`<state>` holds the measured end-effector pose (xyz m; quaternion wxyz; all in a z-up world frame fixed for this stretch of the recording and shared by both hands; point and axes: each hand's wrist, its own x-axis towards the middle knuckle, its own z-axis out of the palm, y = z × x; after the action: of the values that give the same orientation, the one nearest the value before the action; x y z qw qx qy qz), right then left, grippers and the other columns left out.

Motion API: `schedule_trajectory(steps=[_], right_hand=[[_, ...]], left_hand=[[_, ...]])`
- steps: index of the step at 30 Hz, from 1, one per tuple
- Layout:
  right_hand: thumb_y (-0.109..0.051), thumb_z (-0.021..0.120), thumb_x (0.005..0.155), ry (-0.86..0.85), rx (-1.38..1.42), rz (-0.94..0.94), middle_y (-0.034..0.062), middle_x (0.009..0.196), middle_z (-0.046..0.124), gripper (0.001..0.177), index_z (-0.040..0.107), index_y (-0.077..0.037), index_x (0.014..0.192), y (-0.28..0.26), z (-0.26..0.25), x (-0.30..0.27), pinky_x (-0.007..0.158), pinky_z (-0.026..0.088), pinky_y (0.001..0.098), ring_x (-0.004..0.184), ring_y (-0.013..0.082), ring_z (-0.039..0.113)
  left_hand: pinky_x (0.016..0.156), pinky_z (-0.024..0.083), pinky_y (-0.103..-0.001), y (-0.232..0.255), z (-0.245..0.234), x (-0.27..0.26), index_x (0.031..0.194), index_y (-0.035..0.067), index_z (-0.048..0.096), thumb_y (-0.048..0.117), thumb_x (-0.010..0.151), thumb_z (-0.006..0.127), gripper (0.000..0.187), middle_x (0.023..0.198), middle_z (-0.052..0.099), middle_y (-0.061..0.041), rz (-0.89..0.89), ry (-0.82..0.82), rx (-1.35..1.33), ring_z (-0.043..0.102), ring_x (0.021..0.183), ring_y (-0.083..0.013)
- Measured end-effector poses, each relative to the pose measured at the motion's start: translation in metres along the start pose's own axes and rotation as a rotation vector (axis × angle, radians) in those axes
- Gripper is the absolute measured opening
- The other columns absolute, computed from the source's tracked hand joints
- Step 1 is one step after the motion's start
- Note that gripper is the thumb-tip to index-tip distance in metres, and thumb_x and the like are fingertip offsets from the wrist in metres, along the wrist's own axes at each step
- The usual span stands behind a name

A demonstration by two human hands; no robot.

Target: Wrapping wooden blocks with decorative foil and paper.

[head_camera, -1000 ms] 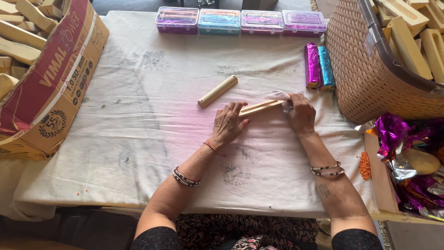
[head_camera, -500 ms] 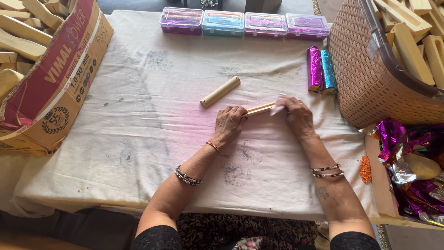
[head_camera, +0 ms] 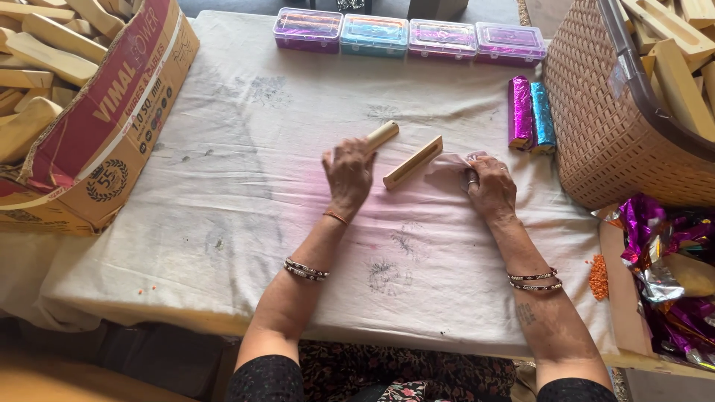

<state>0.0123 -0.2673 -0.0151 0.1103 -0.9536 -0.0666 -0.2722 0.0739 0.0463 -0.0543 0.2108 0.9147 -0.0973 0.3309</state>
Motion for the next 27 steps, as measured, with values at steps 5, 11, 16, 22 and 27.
schedule_trajectory(steps=[5,11,16,22,27], right_hand=[[-0.032,0.073,0.093,0.037,-0.188,-0.072,0.0165,0.123,0.069,0.027,0.080,-0.009,0.105,-0.019,-0.016,0.006,0.102,0.045,0.0545,0.125,0.0422,0.057],[-0.020,0.073,0.095,-0.016,0.048,0.022,0.0165,0.133,0.067,0.021,0.078,-0.007,0.111,-0.004,-0.002,-0.001,0.103,0.051,0.0429,0.120,0.0329,0.065],[-0.003,0.068,0.092,0.077,0.195,-0.015,0.0151,0.128,0.070,0.023,0.074,-0.003,0.114,-0.019,-0.018,0.000,0.100,0.054,0.0384,0.115,0.0311,0.069],[0.006,0.057,0.099,0.362,0.113,-0.049,0.0157,0.125,0.072,0.030,0.072,-0.003,0.124,-0.003,0.001,0.001,0.103,0.060,0.0347,0.114,0.0284,0.074],[0.004,0.058,0.102,0.433,0.205,-0.138,0.0175,0.133,0.068,0.030,0.070,-0.003,0.129,-0.020,0.002,0.001,0.091,0.065,0.0340,0.110,0.0310,0.076]], left_hand=[[0.102,0.034,-0.063,-0.027,-0.004,0.000,0.122,0.014,0.067,0.050,0.079,0.069,0.056,0.129,0.063,-0.013,-0.198,-0.072,0.257,0.052,0.126,-0.0319],[0.099,0.038,-0.053,-0.008,-0.025,0.005,0.111,0.014,0.066,0.030,0.080,0.079,0.038,0.113,0.067,-0.008,-0.191,-0.117,0.027,0.056,0.120,-0.0268],[0.081,0.048,-0.042,0.014,-0.033,0.002,0.107,0.018,0.066,0.023,0.099,0.066,0.010,0.070,0.069,0.000,-0.102,0.039,-0.204,0.068,0.071,-0.0177],[0.041,0.051,-0.027,0.066,-0.024,-0.014,0.119,0.015,0.069,0.024,0.108,0.053,0.021,0.083,0.073,-0.005,0.067,-0.015,-0.533,0.060,0.056,-0.0081],[0.055,0.057,-0.029,0.076,-0.013,-0.040,0.119,0.013,0.068,0.027,0.103,0.061,0.022,0.081,0.071,-0.004,0.216,-0.253,-0.564,0.064,0.061,-0.0113]])
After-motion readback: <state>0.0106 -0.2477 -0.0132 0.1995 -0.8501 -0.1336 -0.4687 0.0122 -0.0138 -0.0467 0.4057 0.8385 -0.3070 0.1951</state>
